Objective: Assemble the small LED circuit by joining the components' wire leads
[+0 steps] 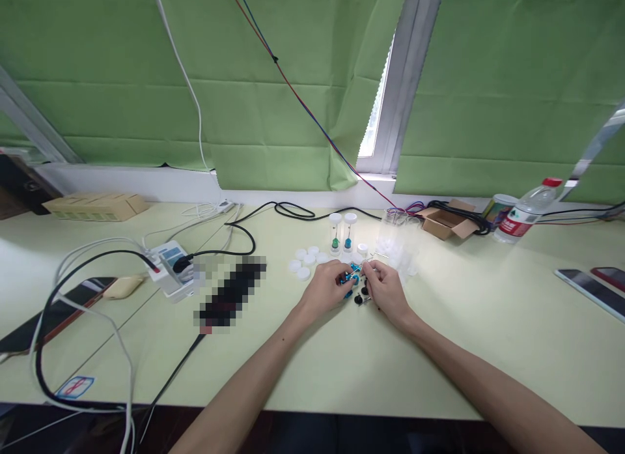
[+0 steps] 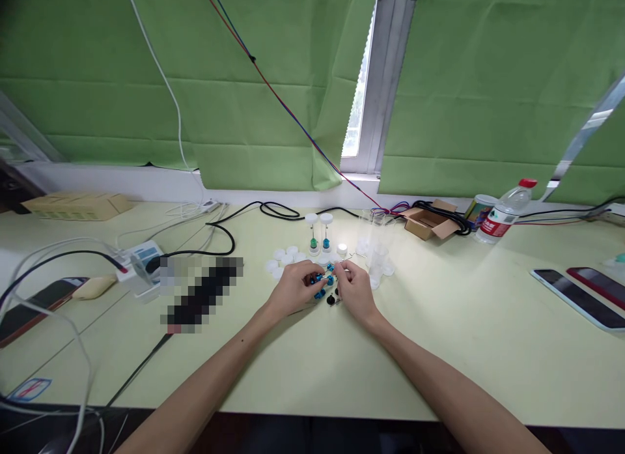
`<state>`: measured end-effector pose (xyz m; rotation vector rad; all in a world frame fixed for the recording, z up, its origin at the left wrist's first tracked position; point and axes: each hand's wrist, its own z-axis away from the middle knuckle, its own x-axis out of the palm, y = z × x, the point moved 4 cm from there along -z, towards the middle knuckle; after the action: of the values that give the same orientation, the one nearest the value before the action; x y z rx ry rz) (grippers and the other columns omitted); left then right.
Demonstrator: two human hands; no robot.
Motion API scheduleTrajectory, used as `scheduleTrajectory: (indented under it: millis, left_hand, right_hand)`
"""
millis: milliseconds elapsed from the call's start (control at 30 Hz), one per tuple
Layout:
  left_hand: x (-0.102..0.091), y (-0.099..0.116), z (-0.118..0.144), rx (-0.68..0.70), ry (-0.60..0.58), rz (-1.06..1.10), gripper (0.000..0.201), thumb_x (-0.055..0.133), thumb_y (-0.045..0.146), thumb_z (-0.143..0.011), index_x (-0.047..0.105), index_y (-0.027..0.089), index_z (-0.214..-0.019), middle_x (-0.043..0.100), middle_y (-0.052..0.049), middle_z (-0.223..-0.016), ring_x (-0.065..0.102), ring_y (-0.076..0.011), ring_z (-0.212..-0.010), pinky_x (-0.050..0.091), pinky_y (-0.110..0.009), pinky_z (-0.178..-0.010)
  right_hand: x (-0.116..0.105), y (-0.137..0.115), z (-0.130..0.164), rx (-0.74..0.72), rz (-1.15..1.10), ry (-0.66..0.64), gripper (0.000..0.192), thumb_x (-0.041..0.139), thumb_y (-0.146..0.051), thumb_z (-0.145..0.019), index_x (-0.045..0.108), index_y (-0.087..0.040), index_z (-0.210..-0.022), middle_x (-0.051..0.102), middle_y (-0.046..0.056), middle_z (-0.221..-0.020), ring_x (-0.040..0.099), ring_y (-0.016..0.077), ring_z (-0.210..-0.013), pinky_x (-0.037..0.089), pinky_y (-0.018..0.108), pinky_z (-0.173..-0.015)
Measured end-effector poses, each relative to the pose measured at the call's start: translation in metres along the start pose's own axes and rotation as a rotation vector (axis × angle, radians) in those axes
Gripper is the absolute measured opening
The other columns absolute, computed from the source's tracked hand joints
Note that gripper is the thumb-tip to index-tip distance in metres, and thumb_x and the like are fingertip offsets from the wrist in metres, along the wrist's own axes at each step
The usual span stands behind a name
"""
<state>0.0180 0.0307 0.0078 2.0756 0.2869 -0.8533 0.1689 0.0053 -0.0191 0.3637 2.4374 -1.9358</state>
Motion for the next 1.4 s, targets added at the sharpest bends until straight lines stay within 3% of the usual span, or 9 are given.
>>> scheduleTrajectory:
  millis: [400,567,733,867,1100,1200,1300,1400]
  left_hand:
    - [-0.001,0.003,0.002,0.034,0.047,0.048,0.021,0.054,0.032,-0.090,0.071,0.020,-0.087,0.067,-0.003,-0.078,0.056,-0.0158,-0.070,0.041,-0.028,-0.065]
    - [-0.006,0.002,0.000,0.013,0.117,0.112,0.019,0.057,0.032,-0.088,0.071,0.020,-0.085,0.068,-0.003,-0.078,0.056,-0.0150,-0.068,0.042,-0.027,-0.064]
    - [-0.014,-0.007,-0.004,-0.149,0.257,0.273,0.019,0.063,0.036,-0.082,0.070,0.019,-0.080,0.070,-0.004,-0.081,0.055,-0.0141,-0.065,0.044,-0.026,-0.061]
    - [-0.017,-0.016,-0.005,-0.324,0.301,0.499,0.025,0.069,0.041,-0.076,0.068,0.016,-0.080,0.063,-0.001,-0.066,0.048,-0.0099,-0.048,0.038,-0.023,-0.047]
    - [-0.022,-0.016,-0.005,-0.391,0.366,0.601,0.029,0.074,0.043,-0.069,0.066,0.016,-0.077,0.056,0.003,-0.057,0.041,-0.0068,-0.037,0.030,-0.022,-0.038]
    - [-0.023,-0.017,-0.005,-0.396,0.386,0.624,0.030,0.075,0.043,-0.068,0.065,0.016,-0.077,0.055,0.004,-0.056,0.041,-0.0065,-0.036,0.029,-0.022,-0.036]
    - [-0.022,-0.020,-0.005,-0.407,0.382,0.644,0.032,0.077,0.044,-0.066,0.065,0.016,-0.076,0.053,0.005,-0.054,0.040,-0.0064,-0.034,0.028,-0.022,-0.035]
    - [-0.019,-0.024,-0.006,-0.416,0.351,0.648,0.033,0.077,0.045,-0.067,0.065,0.016,-0.077,0.053,0.005,-0.054,0.040,-0.0061,-0.031,0.028,-0.023,-0.034]
  right_hand:
    - [0.001,-0.004,0.002,-0.086,0.008,0.026,0.037,0.050,-0.053,-0.092,0.055,-0.020,-0.075,0.041,-0.007,-0.043,0.039,0.0112,-0.037,0.032,0.024,-0.039]
    - [0.002,-0.006,0.004,-0.084,-0.009,0.031,0.036,0.046,-0.053,-0.094,0.059,-0.019,-0.091,0.048,-0.006,-0.048,0.043,0.0114,-0.039,0.035,0.023,-0.041]
    - [0.000,-0.006,0.005,-0.109,-0.026,0.045,0.035,0.045,-0.052,-0.095,0.058,-0.019,-0.095,0.053,-0.004,-0.056,0.041,0.0100,-0.037,0.034,0.023,-0.039]
    - [0.001,-0.007,0.006,-0.194,0.087,0.021,0.032,0.049,-0.048,-0.094,0.059,-0.019,-0.089,0.058,0.000,-0.066,0.047,0.0113,-0.045,0.039,0.025,-0.046]
    - [0.003,-0.009,0.004,-0.323,0.312,0.014,0.017,0.053,-0.032,-0.093,0.063,-0.019,-0.097,0.063,0.003,-0.076,0.046,0.0126,-0.050,0.043,0.029,-0.055]
    - [0.008,-0.013,0.007,-0.428,0.379,-0.047,0.013,0.054,-0.025,-0.091,0.065,-0.020,-0.096,0.063,0.005,-0.084,0.050,0.0144,-0.056,0.046,0.031,-0.060]
    - [0.015,-0.014,0.012,-0.539,0.447,-0.156,0.010,0.058,-0.022,-0.089,0.066,-0.021,-0.095,0.063,0.006,-0.088,0.057,0.0201,-0.076,0.048,0.035,-0.073]
    - [0.020,-0.011,0.014,-0.574,0.547,-0.241,0.010,0.065,-0.020,-0.085,0.067,-0.022,-0.095,0.064,0.006,-0.087,0.056,0.0234,-0.086,0.044,0.041,-0.085]
